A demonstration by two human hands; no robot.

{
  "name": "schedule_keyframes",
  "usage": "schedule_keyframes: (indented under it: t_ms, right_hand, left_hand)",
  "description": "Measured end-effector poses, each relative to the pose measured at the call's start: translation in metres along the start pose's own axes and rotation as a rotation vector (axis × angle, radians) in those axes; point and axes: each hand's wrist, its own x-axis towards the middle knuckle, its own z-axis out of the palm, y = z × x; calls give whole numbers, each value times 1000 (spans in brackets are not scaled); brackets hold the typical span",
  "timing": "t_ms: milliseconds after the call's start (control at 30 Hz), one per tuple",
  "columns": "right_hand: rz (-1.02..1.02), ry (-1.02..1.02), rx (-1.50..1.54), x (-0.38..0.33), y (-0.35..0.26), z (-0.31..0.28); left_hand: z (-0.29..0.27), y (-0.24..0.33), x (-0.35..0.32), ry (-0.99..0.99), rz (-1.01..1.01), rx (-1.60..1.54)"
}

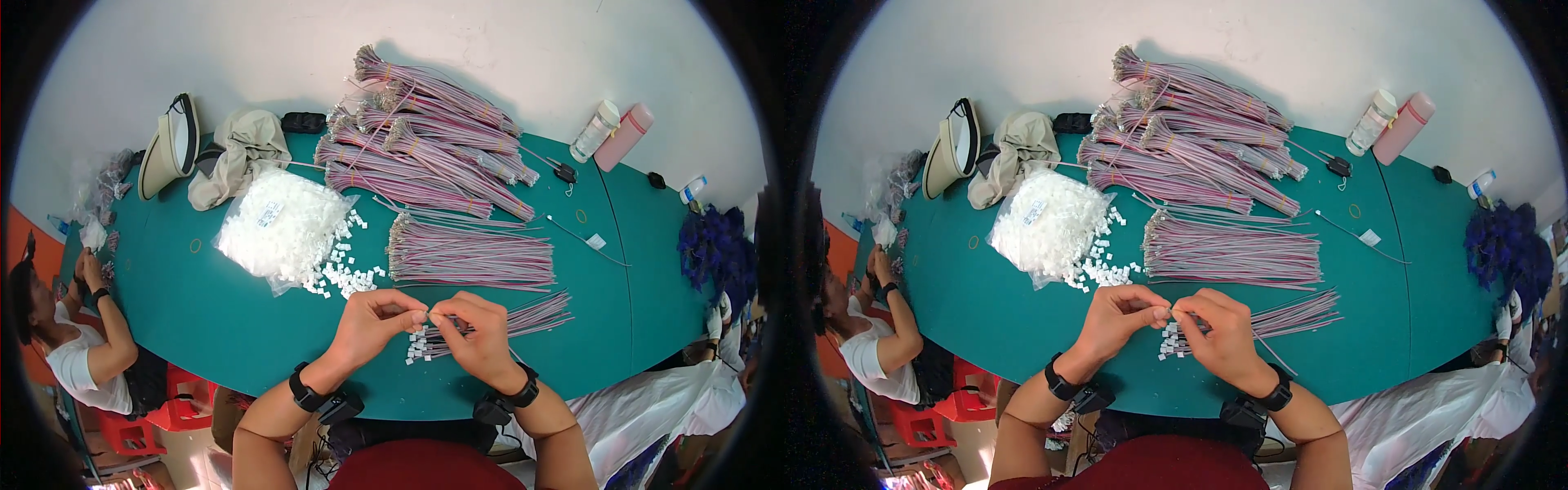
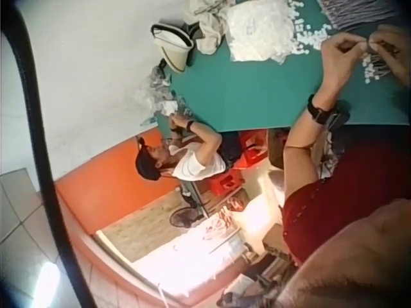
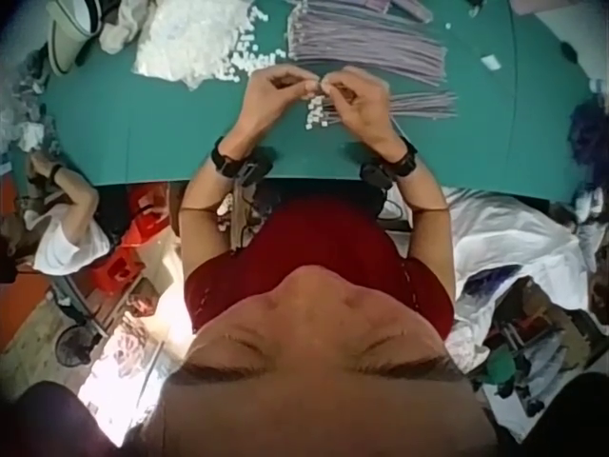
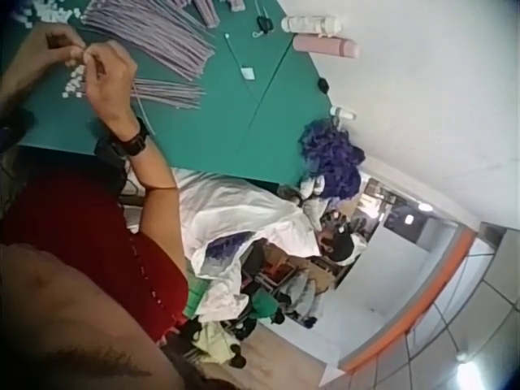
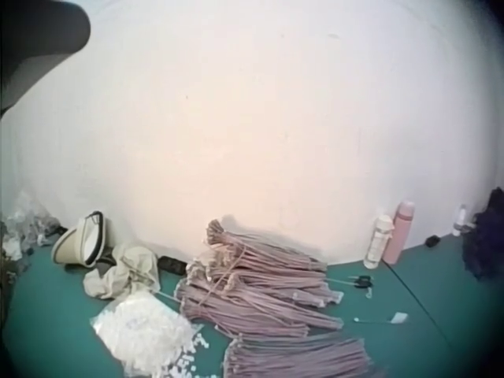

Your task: Assembling wiring harnesses by threading small white plastic components onto multi-colored wires.

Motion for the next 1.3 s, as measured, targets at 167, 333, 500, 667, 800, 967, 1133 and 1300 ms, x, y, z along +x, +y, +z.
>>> schedule_keyframes:
  t_ms: [167,333,500,667,800,967,1133,1300]
  right_hand:
    - [-22,15,-13,-1,0,3]
    - [-90,36,-32,-1,3,8]
    - [-14,-4,14,0,-3,1]
    - [47,-20,45,1,1,-1]
    - [95,-35,113,4,2,-4]
    - [137,-36,147,5,1,-4]
    - [160,-44,150,5,2,-4]
    - [81,-58,92,2,-1,-1]
  left_hand:
    - [0,0,-1,-7,25,10]
    - [0,-2,0,15,33,90]
    - [0,1,-2,-20,0,92]
    - [2,-1,0,5,-4,-27]
    - [2,1,1,20,4,-83]
    - [1,1,0,13,16,-95]
    - [2,4,0,22,19,-83]
    - [3,3,-3,23,23,-4]
